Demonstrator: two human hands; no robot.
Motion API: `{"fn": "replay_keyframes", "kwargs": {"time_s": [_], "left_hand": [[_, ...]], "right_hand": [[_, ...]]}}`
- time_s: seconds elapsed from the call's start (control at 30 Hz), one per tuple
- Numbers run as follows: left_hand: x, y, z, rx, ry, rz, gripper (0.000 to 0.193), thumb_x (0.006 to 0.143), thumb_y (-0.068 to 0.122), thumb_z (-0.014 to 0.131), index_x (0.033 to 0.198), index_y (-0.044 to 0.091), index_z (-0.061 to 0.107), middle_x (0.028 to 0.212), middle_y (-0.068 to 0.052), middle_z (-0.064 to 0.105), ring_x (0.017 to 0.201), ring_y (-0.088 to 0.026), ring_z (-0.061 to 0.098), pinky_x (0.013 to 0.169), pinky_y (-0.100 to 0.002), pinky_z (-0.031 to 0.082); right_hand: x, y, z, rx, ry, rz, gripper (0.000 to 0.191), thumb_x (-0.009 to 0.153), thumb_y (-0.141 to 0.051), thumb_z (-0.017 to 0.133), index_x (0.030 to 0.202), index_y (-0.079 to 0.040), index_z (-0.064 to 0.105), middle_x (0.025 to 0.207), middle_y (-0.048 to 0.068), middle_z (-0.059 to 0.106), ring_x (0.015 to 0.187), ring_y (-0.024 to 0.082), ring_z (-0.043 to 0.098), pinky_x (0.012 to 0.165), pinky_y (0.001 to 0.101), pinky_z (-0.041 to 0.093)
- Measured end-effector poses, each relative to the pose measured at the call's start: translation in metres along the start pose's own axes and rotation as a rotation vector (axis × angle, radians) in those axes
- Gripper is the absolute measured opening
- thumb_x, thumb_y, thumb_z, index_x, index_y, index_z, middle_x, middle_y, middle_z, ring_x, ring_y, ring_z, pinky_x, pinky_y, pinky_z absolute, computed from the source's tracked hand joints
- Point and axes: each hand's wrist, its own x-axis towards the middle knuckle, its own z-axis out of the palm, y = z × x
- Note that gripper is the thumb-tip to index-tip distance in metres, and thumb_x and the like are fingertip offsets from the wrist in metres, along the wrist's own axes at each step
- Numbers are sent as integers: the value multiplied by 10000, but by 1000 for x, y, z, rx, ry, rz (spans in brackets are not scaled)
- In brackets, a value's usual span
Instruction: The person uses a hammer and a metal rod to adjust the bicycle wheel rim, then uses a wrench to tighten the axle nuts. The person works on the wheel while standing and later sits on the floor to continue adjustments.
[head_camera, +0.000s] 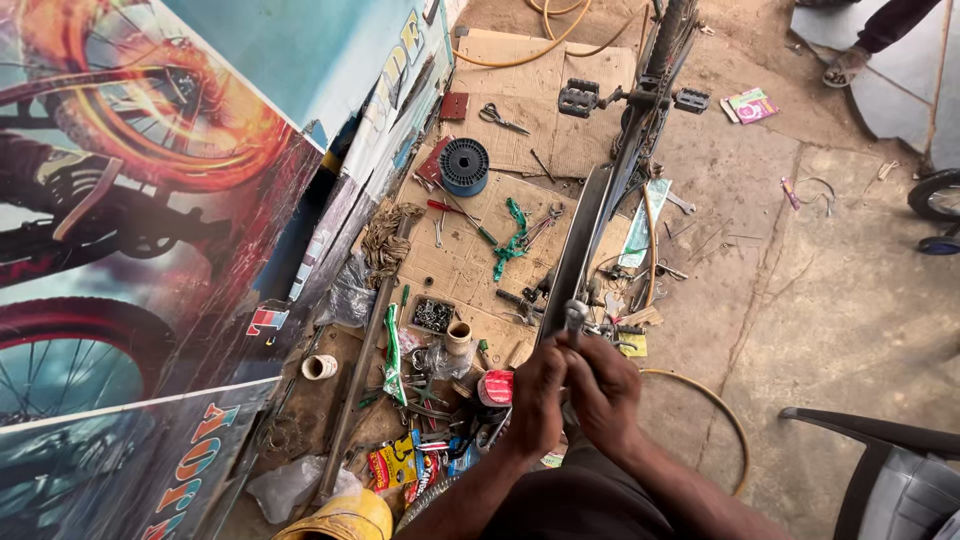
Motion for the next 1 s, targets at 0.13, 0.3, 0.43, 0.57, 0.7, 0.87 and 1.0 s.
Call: {"fn": "replay_keyframes", "kwargs": {"time_s": [0.13,0.3,0.43,0.57,0.7,0.87,1.0], "left_hand": [[2,1,0,-315,126,-63,536,1100,456,326,1284,26,587,1006,-72,615,909,-119,590,767,-268,492],[31,-28,-30,149,280,10,521,1140,452,362,1215,29,656,808,-28,539,700,-119,490,622,-262,407],[67,-89,-74,345,249,-142,580,1030,471,449,1402,41,560,796,-64,652,628,-187,586,529,-360,482],[79,-154,-88,590,185,-124,538,1036,430,539,1416,49,550,1035,-203,751,912,-362,748,722,-455,592],[72,-184,-77,674,75,-332,316,1035,238,543,1292,77,628,1038,-265,720,976,-472,679,817,-528,544],[80,-190,-58,654,72,-379,377,1011,169,528,1374,81,580,1042,-269,711,964,-474,674,815,-540,518],[87,-182,-48,666,98,-366,404,965,53,541,1366,77,583,1157,-245,711,1017,-415,703,848,-494,542]], "right_hand": [[26,-22,13,-203,-96,-271,219,967,-103,671,1163,-13,714,1027,107,718,860,195,705,703,318,557],[62,7,-6,-440,-33,-361,163,965,-109,687,1114,-63,733,1081,120,722,996,281,686,858,386,544],[109,63,-18,-270,174,28,206,1004,-196,634,1136,-47,687,1028,112,722,897,201,713,765,349,580],[132,120,-39,-293,355,136,275,1010,-179,644,1219,-6,686,1098,162,737,1008,251,696,888,384,556],[115,157,-42,-477,154,362,309,943,-162,663,1213,-14,685,1128,171,738,1029,271,714,905,404,554],[96,165,-19,-517,-40,293,260,962,-130,659,1202,-33,679,1193,187,680,990,332,695,863,418,562],[90,161,-16,-527,-24,234,214,973,-126,661,1168,-38,681,1158,176,662,959,365,686,836,429,561]]}}
